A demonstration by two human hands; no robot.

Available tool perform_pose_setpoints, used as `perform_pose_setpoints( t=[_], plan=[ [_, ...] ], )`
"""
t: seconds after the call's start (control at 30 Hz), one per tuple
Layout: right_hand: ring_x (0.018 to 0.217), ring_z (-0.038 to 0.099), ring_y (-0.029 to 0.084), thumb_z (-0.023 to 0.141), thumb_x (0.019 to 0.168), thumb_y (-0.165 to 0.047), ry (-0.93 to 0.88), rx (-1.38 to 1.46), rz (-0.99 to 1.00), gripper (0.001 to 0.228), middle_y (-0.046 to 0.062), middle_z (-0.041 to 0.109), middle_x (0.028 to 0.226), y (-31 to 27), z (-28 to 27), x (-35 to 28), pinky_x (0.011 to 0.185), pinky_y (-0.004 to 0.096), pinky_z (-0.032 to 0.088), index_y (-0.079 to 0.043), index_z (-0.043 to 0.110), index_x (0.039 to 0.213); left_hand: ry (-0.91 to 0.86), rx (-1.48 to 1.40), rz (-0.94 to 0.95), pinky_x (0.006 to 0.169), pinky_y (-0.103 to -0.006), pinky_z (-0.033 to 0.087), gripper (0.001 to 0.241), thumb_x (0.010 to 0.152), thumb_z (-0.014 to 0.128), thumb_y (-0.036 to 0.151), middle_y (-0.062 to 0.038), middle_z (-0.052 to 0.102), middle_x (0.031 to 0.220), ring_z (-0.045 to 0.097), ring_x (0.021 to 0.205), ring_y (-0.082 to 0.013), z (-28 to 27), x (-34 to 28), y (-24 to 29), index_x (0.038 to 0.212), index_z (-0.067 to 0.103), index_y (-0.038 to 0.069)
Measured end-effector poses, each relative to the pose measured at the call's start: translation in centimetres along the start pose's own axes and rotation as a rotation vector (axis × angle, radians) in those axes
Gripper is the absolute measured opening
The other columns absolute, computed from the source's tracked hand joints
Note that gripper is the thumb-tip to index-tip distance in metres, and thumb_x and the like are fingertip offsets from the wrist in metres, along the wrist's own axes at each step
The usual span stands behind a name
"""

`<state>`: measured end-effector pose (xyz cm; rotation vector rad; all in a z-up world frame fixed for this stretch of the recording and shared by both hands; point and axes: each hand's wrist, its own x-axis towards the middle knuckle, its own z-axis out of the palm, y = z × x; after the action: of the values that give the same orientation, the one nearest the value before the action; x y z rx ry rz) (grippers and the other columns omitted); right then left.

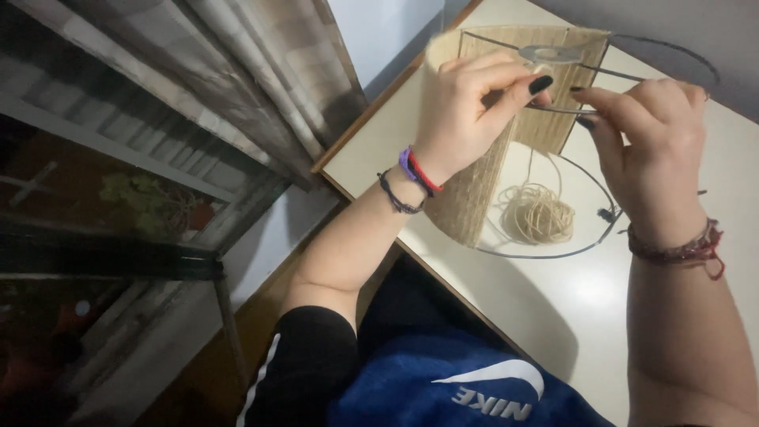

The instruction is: Wrapping twine around a wire lampshade frame to create a decorative cover, using clips to secure the ends.

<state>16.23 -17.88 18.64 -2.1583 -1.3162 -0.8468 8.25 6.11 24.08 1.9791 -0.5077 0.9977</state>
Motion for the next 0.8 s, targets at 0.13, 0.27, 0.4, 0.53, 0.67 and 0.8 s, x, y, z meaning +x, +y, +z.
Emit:
perform_pose_setpoints(
  t=[0.13, 0.27, 0.4, 0.53, 0.67, 0.8],
  plan=[
    [0.096, 0.054, 0.03, 0.078, 0.118, 0.009, 0.003, 0.018, 0.071, 0.022, 0.005, 0.051, 0.091, 0.2, 0.1, -0.2, 0.097, 0.044, 0.034, -0.008, 0.085, 0.132, 0.056, -0.087, 0.106, 0.113, -0.0501, 0.046, 0.016, 0.1, 0.056, 0.014, -0.003, 0.064, 0.116, 0.06, 0.113, -0.0225, 1.7, -5.2, -1.7, 0.102, 0.071, 0.016],
    [0.094, 0.053, 0.03, 0.068, 0.106, 0.018, 0.019, -0.012, 0.1, 0.041, 0.005, 0.051, 0.091, 0.4, 0.0, 0.2, 0.092, 0.044, 0.033, -0.004, 0.084, 0.137, -0.132, -0.229, 0.255, 0.099, -0.0525, 0.049, 0.028, 0.107, 0.046, 0.022, -0.014, 0.063, 0.101, 0.06, 0.109, -0.0383, 0.6, -12.1, 2.7, 0.093, 0.065, 0.006],
    [0.092, 0.052, 0.032, 0.072, 0.11, 0.015, 0.051, -0.035, 0.138, 0.042, 0.007, 0.054, 0.096, 2.7, 0.8, -0.4, 0.092, 0.045, 0.033, -0.007, 0.087, 0.143, -0.209, -0.252, 0.13, 0.079, -0.0436, 0.057, 0.024, 0.102, 0.053, 0.008, -0.018, 0.064, 0.089, 0.063, 0.085, -0.0333, 2.0, -18.9, 4.5, 0.086, 0.065, -0.004],
    [0.093, 0.048, 0.029, 0.077, 0.119, 0.018, 0.069, 0.043, 0.17, 0.032, 0.004, 0.045, 0.09, 2.7, 1.0, -0.5, 0.095, 0.045, 0.032, -0.006, 0.089, 0.138, -0.062, -0.247, -0.245, 0.079, -0.0401, 0.056, 0.018, 0.094, 0.048, -0.002, -0.018, 0.066, 0.093, 0.065, 0.084, -0.0319, 3.7, -23.2, 4.1, 0.093, 0.066, -0.002],
    [0.096, 0.051, 0.03, 0.082, 0.115, 0.017, 0.08, 0.092, 0.148, 0.026, 0.007, 0.053, 0.094, 1.1, 0.9, -0.4, 0.1, 0.045, 0.036, -0.005, 0.087, 0.127, 0.197, -0.665, -0.786, 0.068, -0.033, 0.06, 0.025, 0.107, 0.053, 0.024, -0.013, 0.059, 0.093, 0.07, 0.065, -0.0239, 6.8, -25.7, 1.9, 0.114, 0.054, 0.0],
    [0.095, 0.05, 0.028, 0.085, 0.11, 0.016, 0.126, 0.133, 0.158, 0.024, 0.007, 0.054, 0.093, 0.9, 1.0, -0.1, 0.098, 0.044, 0.035, -0.004, 0.088, 0.122, 0.126, -0.837, -0.851, 0.096, -0.0465, 0.062, 0.022, 0.104, 0.062, 0.018, -0.01, 0.058, 0.059, 0.061, 0.058, -0.019, 6.9, -25.6, 0.8, 0.11, 0.063, -0.004]
  ],
)
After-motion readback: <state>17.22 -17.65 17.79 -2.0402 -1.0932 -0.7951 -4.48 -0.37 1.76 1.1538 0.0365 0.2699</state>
